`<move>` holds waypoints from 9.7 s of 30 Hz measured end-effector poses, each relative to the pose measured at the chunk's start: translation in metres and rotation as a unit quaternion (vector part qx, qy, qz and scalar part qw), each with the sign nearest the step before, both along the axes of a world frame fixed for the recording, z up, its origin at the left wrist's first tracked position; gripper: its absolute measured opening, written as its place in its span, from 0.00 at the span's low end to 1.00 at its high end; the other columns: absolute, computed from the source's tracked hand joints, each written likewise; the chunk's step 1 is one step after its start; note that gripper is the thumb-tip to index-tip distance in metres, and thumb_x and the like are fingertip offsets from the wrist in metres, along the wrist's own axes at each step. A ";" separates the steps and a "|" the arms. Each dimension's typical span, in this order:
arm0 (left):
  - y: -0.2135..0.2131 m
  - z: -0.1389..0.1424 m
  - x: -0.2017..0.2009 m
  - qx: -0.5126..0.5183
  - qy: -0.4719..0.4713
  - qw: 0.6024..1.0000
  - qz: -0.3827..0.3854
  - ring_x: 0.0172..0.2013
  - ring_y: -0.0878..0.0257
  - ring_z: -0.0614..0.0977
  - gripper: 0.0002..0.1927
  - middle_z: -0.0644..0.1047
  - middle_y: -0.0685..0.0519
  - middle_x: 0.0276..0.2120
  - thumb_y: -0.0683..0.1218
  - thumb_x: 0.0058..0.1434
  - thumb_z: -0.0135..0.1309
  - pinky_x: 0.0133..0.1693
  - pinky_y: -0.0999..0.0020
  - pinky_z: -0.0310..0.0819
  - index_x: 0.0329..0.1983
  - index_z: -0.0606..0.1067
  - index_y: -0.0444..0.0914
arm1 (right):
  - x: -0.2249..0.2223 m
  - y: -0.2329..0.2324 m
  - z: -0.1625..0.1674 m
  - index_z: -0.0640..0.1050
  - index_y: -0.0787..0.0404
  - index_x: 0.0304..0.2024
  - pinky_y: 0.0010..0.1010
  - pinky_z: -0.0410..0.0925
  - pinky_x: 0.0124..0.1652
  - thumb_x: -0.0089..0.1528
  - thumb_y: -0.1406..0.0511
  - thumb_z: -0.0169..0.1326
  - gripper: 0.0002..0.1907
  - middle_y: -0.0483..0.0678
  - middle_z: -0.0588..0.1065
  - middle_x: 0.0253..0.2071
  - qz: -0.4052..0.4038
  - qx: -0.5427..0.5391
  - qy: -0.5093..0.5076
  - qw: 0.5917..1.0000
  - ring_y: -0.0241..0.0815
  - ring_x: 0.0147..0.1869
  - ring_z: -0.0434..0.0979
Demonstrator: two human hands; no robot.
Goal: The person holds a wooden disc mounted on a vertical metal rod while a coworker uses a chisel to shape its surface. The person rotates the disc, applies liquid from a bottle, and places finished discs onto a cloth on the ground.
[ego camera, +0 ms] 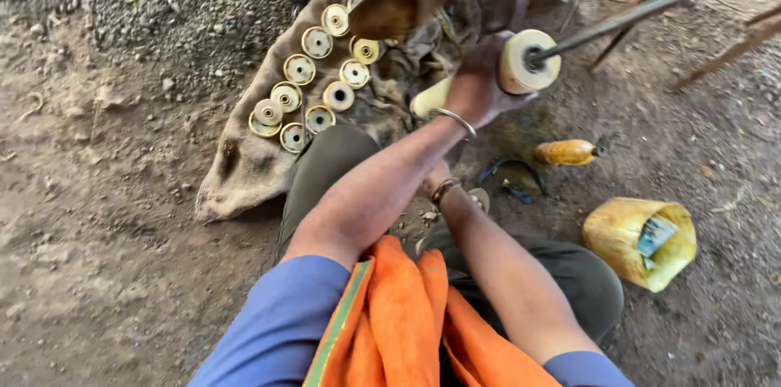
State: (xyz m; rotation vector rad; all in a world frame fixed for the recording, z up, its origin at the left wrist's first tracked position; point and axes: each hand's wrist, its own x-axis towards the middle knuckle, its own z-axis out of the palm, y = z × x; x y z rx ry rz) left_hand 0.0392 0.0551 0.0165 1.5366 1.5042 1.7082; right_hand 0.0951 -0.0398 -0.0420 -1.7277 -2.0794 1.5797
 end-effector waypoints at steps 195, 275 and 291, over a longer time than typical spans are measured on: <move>0.040 -0.001 0.025 -0.165 -0.021 0.980 -0.105 0.48 0.53 0.83 0.38 0.82 0.46 0.47 0.51 0.39 0.75 0.52 0.61 0.78 0.54 0.75 0.36 | 0.120 0.179 0.354 0.77 0.68 0.57 0.42 0.73 0.68 0.51 0.51 0.79 0.41 0.52 0.82 0.50 -0.179 0.488 0.435 0.736 0.44 0.58 0.83; 0.053 0.003 0.048 -0.200 0.012 0.978 -0.060 0.48 0.58 0.84 0.37 0.82 0.46 0.47 0.57 0.41 0.72 0.51 0.63 0.79 0.51 0.77 0.35 | 0.123 0.163 0.363 0.73 0.70 0.57 0.27 0.81 0.52 0.56 0.53 0.73 0.38 0.55 0.82 0.50 -0.155 0.530 0.334 0.764 0.39 0.52 0.86; 0.059 -0.004 0.062 -0.119 -0.197 0.940 -0.251 0.59 0.64 0.72 0.36 0.72 0.53 0.61 0.45 0.55 0.67 0.58 0.64 0.73 0.66 0.67 0.38 | 0.129 0.165 0.359 0.74 0.70 0.55 0.31 0.82 0.51 0.51 0.52 0.73 0.39 0.56 0.82 0.49 -0.227 0.489 0.337 0.771 0.42 0.51 0.86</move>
